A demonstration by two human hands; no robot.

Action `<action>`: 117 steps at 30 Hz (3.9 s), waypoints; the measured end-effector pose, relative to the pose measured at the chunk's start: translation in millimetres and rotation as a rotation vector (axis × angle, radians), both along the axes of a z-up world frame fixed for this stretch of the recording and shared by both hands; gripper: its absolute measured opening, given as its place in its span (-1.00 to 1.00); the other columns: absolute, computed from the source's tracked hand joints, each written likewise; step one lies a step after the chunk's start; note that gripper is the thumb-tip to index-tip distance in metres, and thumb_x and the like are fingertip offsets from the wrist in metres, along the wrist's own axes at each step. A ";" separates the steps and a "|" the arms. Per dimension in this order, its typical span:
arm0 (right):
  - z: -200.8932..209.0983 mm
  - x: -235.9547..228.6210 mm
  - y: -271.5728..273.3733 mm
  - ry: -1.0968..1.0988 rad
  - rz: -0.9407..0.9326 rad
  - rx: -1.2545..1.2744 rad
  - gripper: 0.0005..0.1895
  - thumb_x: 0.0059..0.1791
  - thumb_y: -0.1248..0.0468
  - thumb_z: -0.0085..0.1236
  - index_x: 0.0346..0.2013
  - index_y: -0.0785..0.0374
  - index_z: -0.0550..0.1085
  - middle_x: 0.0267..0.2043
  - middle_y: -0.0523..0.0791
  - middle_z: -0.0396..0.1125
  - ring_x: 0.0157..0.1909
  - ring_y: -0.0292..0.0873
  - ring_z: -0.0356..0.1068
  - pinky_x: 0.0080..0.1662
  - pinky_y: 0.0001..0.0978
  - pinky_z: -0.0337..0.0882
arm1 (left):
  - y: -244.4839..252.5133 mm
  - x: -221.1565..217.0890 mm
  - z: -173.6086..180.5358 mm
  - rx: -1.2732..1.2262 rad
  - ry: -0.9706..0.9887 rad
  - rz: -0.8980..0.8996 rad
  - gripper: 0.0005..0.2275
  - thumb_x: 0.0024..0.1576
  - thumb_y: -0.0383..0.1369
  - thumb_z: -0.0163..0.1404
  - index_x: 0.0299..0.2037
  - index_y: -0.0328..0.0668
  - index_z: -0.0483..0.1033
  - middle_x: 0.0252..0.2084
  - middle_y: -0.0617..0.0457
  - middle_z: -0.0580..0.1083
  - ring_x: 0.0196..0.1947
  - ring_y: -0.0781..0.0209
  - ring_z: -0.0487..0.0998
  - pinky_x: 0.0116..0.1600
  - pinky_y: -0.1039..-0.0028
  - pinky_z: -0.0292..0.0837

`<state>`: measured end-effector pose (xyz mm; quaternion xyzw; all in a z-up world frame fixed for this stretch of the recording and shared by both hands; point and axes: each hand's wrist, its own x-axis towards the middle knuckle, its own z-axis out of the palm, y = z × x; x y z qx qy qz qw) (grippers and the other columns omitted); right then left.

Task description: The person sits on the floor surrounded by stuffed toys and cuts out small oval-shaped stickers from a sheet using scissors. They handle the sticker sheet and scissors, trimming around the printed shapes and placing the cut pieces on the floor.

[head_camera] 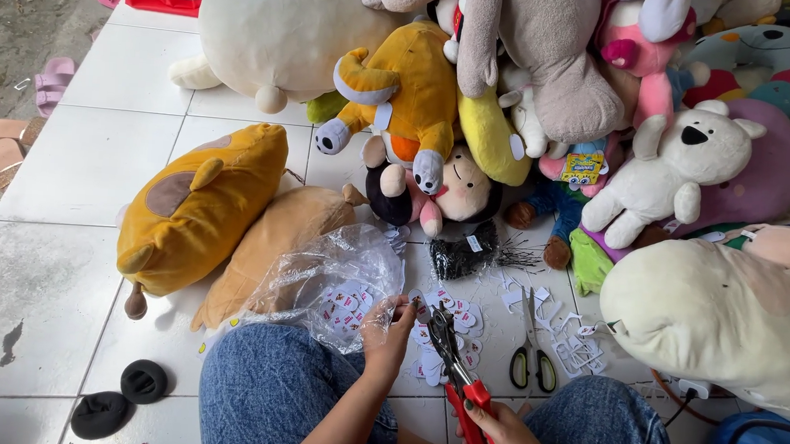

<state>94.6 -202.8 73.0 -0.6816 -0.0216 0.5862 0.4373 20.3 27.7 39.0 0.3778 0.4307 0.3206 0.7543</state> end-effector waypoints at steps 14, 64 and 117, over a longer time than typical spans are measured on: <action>11.4 -2.8 2.8 0.069 -0.019 0.035 -0.48 0.04 0.04 -0.01 -0.05 0.50 0.55 -0.28 0.17 0.51 -0.29 0.10 0.52 -0.11 -0.15 0.49 | -3.4 1.5 3.6 -0.116 -0.002 -0.045 -0.92 0.19 -0.48 0.08 -0.15 -0.17 0.57 -0.32 0.05 0.48 -0.32 0.13 0.65 -0.27 0.40 0.60; 5.0 -3.3 1.5 0.039 0.035 0.046 -0.57 0.04 0.12 0.04 -0.12 0.51 0.54 -0.35 0.15 0.48 -0.34 0.06 0.48 -0.17 -0.17 0.51 | -7.4 3.0 -4.6 0.208 0.176 -0.073 -0.99 0.14 -0.48 0.16 -0.30 -0.23 0.64 -0.45 0.12 0.52 -0.42 0.37 0.51 -0.21 0.58 0.48; -52.6 -23.9 49.7 -0.498 0.543 -0.573 0.10 -0.21 -0.24 0.39 0.40 0.11 0.03 0.40 -0.06 0.06 0.45 -0.01 0.08 0.30 -0.15 0.25 | -6.1 2.4 39.9 -0.193 -0.156 -0.089 -0.97 0.22 -0.45 0.05 -0.22 -0.14 0.45 -0.47 0.04 0.41 -0.46 0.28 0.48 -0.11 0.33 0.64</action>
